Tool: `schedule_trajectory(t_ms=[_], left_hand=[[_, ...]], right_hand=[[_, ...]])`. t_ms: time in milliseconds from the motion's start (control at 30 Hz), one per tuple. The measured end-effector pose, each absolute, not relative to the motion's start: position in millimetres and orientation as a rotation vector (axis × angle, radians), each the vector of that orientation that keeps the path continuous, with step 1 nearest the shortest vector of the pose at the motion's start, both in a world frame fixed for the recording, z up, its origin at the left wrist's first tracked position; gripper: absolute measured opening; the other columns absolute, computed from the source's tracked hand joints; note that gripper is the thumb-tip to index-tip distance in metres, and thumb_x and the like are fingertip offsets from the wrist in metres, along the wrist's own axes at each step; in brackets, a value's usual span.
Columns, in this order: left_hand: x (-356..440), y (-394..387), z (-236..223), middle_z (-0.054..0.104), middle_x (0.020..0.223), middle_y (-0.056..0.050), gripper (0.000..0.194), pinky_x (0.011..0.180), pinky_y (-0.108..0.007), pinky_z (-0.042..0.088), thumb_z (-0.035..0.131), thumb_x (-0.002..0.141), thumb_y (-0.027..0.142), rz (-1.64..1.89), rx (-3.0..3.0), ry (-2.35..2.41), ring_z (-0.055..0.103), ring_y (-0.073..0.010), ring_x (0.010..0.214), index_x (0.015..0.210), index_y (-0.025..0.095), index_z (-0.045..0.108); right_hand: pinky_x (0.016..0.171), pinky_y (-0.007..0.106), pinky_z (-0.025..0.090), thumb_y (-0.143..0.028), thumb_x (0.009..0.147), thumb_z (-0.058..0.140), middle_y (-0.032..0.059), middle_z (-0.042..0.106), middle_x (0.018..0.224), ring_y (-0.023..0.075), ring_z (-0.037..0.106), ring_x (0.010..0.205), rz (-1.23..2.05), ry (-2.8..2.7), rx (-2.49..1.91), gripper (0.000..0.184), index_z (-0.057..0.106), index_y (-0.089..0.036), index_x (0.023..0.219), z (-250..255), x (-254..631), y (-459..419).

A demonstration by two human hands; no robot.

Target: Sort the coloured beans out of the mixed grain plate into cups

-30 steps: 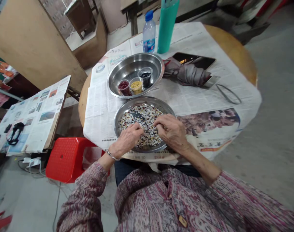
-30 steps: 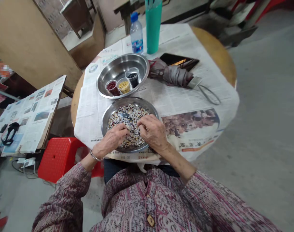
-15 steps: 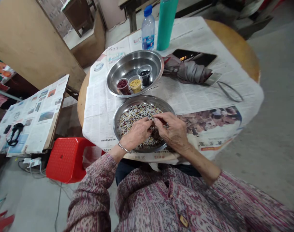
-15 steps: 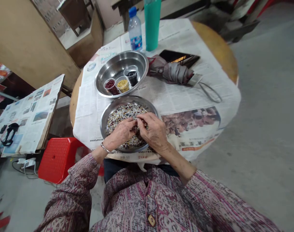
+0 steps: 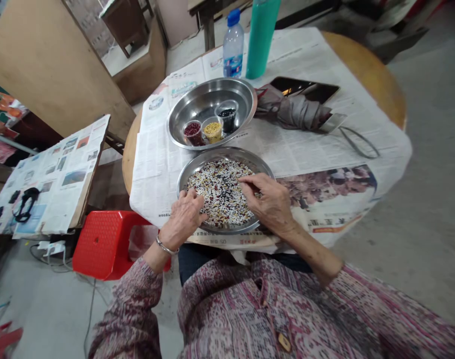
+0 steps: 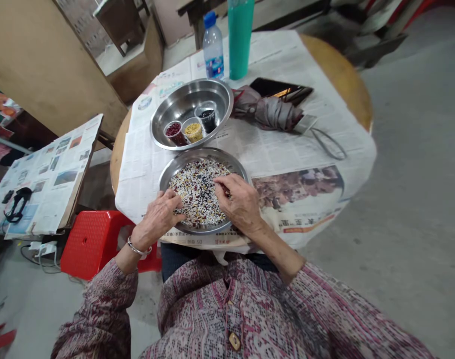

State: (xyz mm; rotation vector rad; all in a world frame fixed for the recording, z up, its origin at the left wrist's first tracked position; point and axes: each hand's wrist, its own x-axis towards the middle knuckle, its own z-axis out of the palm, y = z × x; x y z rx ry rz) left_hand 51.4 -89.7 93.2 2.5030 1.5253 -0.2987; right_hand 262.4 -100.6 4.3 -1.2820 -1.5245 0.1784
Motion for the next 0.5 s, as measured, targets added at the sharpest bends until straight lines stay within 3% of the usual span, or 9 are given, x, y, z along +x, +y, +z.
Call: schedule_trajectory(t_ms=[233, 367, 433, 500], left_hand=[[76, -81, 77, 0.064, 0.098, -0.005, 0.008, 0.09, -0.035, 0.054, 0.058, 0.093, 0.012, -0.251, 2.386, 1.416, 0.062, -0.0202, 0.095, 0.091, 0.019, 0.061], [89, -78, 79, 0.06, 0.109, -0.008, 0.014, 0.087, -0.037, 0.055, 0.05, 0.095, 0.01, -0.144, 2.449, 1.573, 0.059, -0.0229, 0.102, 0.098, 0.02, 0.06], [94, -75, 79, 0.057, 0.117, -0.009, 0.013, 0.09, -0.04, 0.056, 0.058, 0.093, 0.014, -0.064, 2.517, 1.534, 0.056, -0.0257, 0.111, 0.105, 0.02, 0.06], [97, -71, 78, 0.054, 0.125, -0.01, 0.03, 0.097, -0.044, 0.055, 0.071, 0.087, 0.022, -0.052, 2.558, 1.373, 0.052, -0.0292, 0.118, 0.114, 0.02, 0.059]], right_hand=[[0.077, 0.037, 0.058, -0.021, 0.094, 0.054, 0.0052, 0.076, 0.089, 0.0203, 0.071, 0.08, 0.174, -1.502, -1.276, 0.017, 0.071, -0.022, 0.098, 5, 262, -101], [0.075, 0.036, 0.059, -0.019, 0.093, 0.055, 0.0044, 0.076, 0.089, 0.0197, 0.071, 0.078, 0.169, -1.48, -1.28, 0.018, 0.071, -0.023, 0.099, 5, 262, -101], [0.079, 0.037, 0.059, -0.018, 0.093, 0.055, 0.0045, 0.076, 0.091, 0.0207, 0.072, 0.082, 0.181, -1.483, -1.288, 0.019, 0.071, -0.024, 0.1, 4, 263, -101], [0.081, 0.038, 0.059, -0.018, 0.092, 0.055, 0.0048, 0.077, 0.093, 0.0213, 0.072, 0.084, 0.192, -1.489, -1.29, 0.02, 0.071, -0.024, 0.101, 3, 263, -101]])
